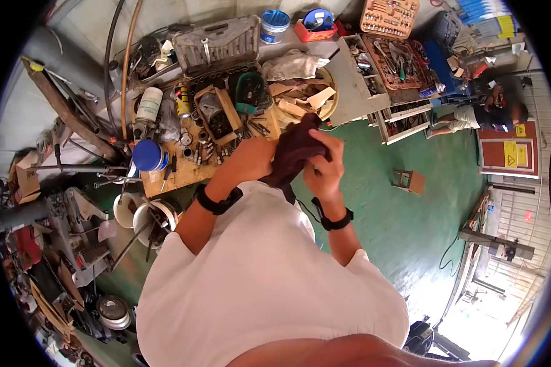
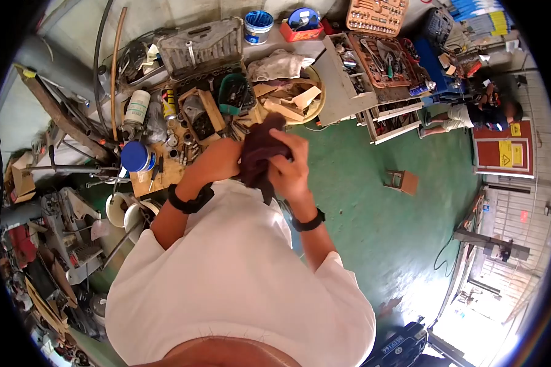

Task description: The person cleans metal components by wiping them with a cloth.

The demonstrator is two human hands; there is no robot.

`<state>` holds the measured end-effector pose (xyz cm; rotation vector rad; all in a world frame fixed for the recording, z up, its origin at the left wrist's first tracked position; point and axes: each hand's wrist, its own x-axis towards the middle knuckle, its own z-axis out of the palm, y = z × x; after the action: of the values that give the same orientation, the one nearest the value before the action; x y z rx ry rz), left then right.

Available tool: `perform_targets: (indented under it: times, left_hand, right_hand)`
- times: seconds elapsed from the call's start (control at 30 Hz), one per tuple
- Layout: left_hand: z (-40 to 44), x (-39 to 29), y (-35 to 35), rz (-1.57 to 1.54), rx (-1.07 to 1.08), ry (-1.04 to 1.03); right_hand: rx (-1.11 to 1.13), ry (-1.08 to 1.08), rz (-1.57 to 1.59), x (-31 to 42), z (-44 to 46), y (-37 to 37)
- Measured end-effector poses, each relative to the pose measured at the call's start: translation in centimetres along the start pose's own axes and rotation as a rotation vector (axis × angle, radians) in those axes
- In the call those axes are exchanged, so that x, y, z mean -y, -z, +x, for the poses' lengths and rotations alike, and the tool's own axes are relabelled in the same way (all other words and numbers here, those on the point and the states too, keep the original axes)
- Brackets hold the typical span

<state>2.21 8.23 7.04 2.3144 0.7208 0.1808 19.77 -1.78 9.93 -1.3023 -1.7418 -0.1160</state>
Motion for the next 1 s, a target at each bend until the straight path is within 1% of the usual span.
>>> perform_targets:
  times: [0.03, 0.07, 0.1, 0.13, 0.17, 0.2, 0.27, 0.3, 0.33, 0.4, 0.43, 0.5, 0.53, 0.6, 0.63, 0.7, 0.73, 0.8, 0.83, 0.87, 0.9, 0.93, 0.97, 1.0]
  left_hand:
    - [-0.5, 0.2, 0.5, -0.003, 0.000, 0.011]
    - [-0.8, 0.4, 0.8, -0.050, -0.050, 0.020]
    - [-1.2, 0.5, 0.8, -0.098, -0.101, 0.026]
    - [-1.5, 0.7, 0.7, -0.103, -0.101, 0.026]
    - [-1.6, 0.8, 0.5, 0.008, -0.071, 0.005]
    - [-1.7, 0.9, 0.5, 0.120, -0.045, -0.016]
    - [-1.9, 1.1, 0.5, 0.174, -0.021, -0.044]
    - [-2.0, 1.2, 0.4, 0.229, 0.016, -0.067]
    - [-1.9, 1.5, 0.1, 0.231, 0.018, -0.072]
    - [-1.8, 1.6, -0.6, 0.239, -0.007, -0.136]
    - [-1.7, 1.5, -0.7, 0.236, -0.008, -0.144]
    - [-1.6, 1.0, -0.4, 0.269, 0.109, -0.113]
    - [-1.8, 1.2, -0.5, 0.271, 0.103, -0.112]
    - [-2.6, 2.0, -0.8, 0.086, -0.010, -0.194]
    - [-2.9, 1.5, 0.7, 0.093, -0.009, -0.189]
    - [-3.6, 0.5, 3.8, 0.076, 0.058, -0.060]
    - [-3.8, 0.8, 4.2, 0.078, 0.066, -0.055]
    - [-4.1, 1.6, 4.8, 0.110, 0.013, -0.142]
    - [-4.1, 1.0, 5.1, 0.173, 0.078, -0.103]
    - [-4.2, 1.1, 4.9, 0.172, 0.077, -0.100]
    - [-4.3, 1.2, 4.7, 0.093, 0.062, -0.134]
    - [-4.3, 1.3, 4.6, 0.015, 0.048, -0.170]
    - [-4.4, 1.3, 4.7, 0.014, 0.051, -0.173]
    - [-4.6, 1.2, 4.9, -0.080, 0.044, -0.184]
  right_hand:
    - [0.033, -0.028, -0.030, 0.0, -0.1, 0.3]
    - [0.039, -0.034, -0.023, 0.4, -0.3, -0.1]
    - [0.085, -0.149, 0.021, 0.7, -0.4, -0.4]
    - [0.127, -0.260, 0.061, 0.8, -0.4, -0.6]
    - [0.240, -0.224, 0.011, 1.1, -0.3, -0.8]
    - [0.242, -0.217, 0.005, 2.0, 0.2, -0.8]
    - [0.535, -0.155, -0.257, 4.1, 1.8, -0.5]
    - [0.577, -0.119, -0.361, 4.1, 1.8, -0.5]
    - [0.574, -0.122, -0.364, 3.5, 1.3, -0.7]
    - [0.661, -0.149, -0.400, 1.9, -0.2, -1.5]
    - [0.661, -0.151, -0.408, 1.7, -0.7, -1.6]
    - [0.802, -0.235, -0.382, 1.3, -0.8, -1.9]
    - [0.801, -0.229, -0.384, 1.1, -0.8, -1.9]
    - [0.650, -0.189, -0.326, 1.1, -1.1, -1.9]
    - [0.645, -0.187, -0.319, 1.1, -1.3, -1.9]
    - [0.499, -0.216, -0.341, 1.3, -1.9, -1.7]
    - [0.500, -0.222, -0.334, 1.4, -2.1, -1.6]
    - [0.483, -0.193, -0.324, 1.6, -2.2, -1.4]
    - [0.487, -0.193, -0.321, 1.6, -2.4, -1.4]
    - [0.536, -0.195, -0.255, 1.7, -2.8, -1.5]
    - [0.583, -0.199, -0.191, 1.9, -3.0, -1.5]
    - [0.581, -0.200, -0.192, 2.1, -2.8, -1.6]
    - [0.573, -0.211, -0.138, 2.5, -2.6, -1.5]
    - [0.565, -0.221, -0.084, 2.8, -2.4, -1.3]
